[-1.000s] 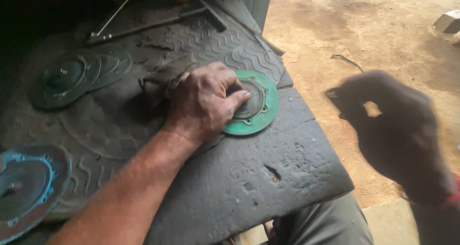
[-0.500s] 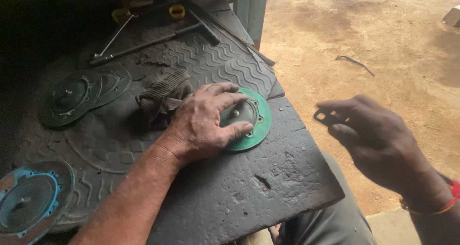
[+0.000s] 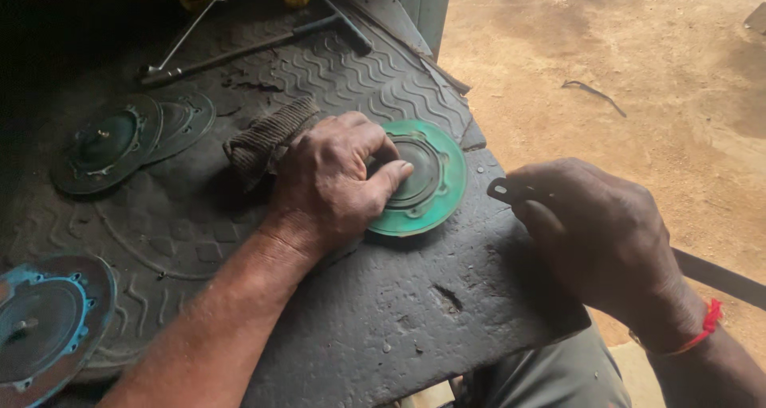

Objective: The person uses a metal scraper to remove residue from the surface of a green circular mechanical part. They hold the part steady with one hand while scraping with the other, occasionally rotating the part to access different areas.

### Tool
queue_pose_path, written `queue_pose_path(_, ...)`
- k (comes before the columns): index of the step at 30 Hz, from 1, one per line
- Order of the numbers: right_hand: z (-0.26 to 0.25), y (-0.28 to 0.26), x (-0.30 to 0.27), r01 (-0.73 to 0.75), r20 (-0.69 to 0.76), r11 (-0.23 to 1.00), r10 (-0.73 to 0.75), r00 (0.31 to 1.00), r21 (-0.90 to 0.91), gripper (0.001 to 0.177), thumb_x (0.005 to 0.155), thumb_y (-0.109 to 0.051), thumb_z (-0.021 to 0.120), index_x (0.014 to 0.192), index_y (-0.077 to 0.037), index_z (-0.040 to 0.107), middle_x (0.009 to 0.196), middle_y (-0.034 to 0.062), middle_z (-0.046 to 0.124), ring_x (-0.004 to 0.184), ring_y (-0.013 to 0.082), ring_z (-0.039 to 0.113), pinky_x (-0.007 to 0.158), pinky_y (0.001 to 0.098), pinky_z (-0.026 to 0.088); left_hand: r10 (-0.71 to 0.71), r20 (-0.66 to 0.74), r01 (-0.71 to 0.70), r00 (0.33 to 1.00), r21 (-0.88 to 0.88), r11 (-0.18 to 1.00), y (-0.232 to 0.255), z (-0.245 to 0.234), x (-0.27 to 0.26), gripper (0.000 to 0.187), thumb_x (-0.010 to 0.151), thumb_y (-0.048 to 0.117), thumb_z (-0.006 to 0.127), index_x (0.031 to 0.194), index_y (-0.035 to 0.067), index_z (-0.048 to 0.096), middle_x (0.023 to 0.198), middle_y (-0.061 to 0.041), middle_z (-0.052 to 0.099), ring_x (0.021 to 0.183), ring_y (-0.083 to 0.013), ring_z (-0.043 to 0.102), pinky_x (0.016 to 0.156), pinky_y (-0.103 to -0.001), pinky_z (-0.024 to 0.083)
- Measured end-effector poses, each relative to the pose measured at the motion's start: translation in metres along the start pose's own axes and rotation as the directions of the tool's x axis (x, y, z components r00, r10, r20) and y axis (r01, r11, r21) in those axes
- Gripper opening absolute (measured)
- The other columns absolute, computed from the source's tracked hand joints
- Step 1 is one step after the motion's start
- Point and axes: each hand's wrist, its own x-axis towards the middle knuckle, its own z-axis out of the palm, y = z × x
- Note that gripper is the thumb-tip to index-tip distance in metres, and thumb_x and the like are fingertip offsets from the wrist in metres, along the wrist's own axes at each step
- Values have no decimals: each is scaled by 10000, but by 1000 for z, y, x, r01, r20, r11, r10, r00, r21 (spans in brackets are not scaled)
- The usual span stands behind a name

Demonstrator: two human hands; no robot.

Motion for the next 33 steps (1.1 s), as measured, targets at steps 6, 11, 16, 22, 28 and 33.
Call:
queue_pose_path(6,-1,-15,-1,2,-28,1000,-2,1000,-3,201,852,-54,742,1046,-97,713,1017,63,766,911,215,771,770,334,604,105,-66,-96,992,131,987,5,0,-1,238,881,272,767,812,63,678,854,-102,664,882,-322,661,813,-476,502)
queue_pose_path(11,5,-27,-1,24,-50,994,-19,999,103,232,860,-32,751,1079,-91,702,1025,72,765,883,188,785,737,286,626,89,-3,-88,996,110,990,1,2,-1,211,865,297,753,958,109,768,984,-75,705,987,-277,649,903,-474,466)
queue_pose_path(16,9,-31,-3,15,-76,997,-9,997,74,230,859,-30,735,1079,-87,698,1016,83,759,883,217,775,731,312,608,46,78,-54,996,99,994,-4,7,1,179,875,274,740,989,161,818,1050,-47,719,1065,-240,626,967,-475,412)
queue_pose_path(22,4,-32,-3,-15,-37,998,17,999,54,245,843,-51,726,1081,-112,718,964,73,734,792,225,747,677,340,585,96,34,-101,995,156,983,1,2,2,167,860,289,753,892,132,797,980,-44,720,1030,-246,636,971,-468,399)
queue_pose_path(28,6,-32,-5,-7,-73,1000,9,997,31,251,862,-63,725,1111,-97,714,984,76,729,838,246,735,700,356,577,136,48,-142,990,159,977,3,-2,1,212,832,322,778,815,111,765,892,-43,710,979,-253,638,953,-462,399)
queue_pose_path(33,6,-31,-6,3,-81,999,0,997,41,235,875,-70,712,1110,-88,715,1000,76,733,851,250,732,712,359,577,194,42,-198,980,161,967,1,0,1,229,832,332,792,797,110,746,904,-40,714,997,-255,639,964,-460,394)
